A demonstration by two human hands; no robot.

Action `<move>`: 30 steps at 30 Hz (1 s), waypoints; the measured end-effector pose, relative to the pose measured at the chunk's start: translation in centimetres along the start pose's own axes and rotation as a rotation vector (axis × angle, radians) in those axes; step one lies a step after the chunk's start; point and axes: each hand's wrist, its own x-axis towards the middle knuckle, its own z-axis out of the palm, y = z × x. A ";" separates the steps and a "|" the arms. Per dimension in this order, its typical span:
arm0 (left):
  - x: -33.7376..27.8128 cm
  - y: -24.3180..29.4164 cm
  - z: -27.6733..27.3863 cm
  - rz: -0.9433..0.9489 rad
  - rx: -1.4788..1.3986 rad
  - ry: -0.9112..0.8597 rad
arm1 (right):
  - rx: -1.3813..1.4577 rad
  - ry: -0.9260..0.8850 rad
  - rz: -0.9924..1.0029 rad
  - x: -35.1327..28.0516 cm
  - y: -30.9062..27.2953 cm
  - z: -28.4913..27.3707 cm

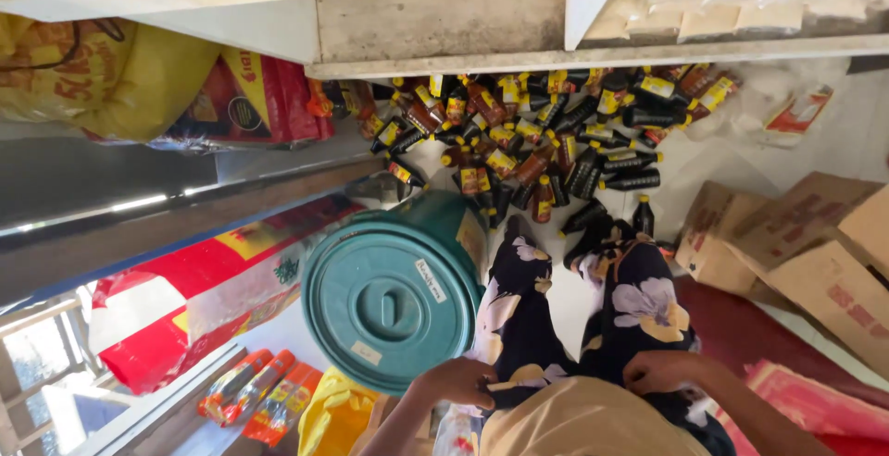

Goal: Pick up spilled condiment bottles from the floor and arrange them neatly on the grocery store shelves.

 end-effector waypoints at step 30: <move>56.6 -8.3 -33.8 0.174 -0.299 0.842 | -1.176 2.329 -0.768 11.0 -7.2 -47.7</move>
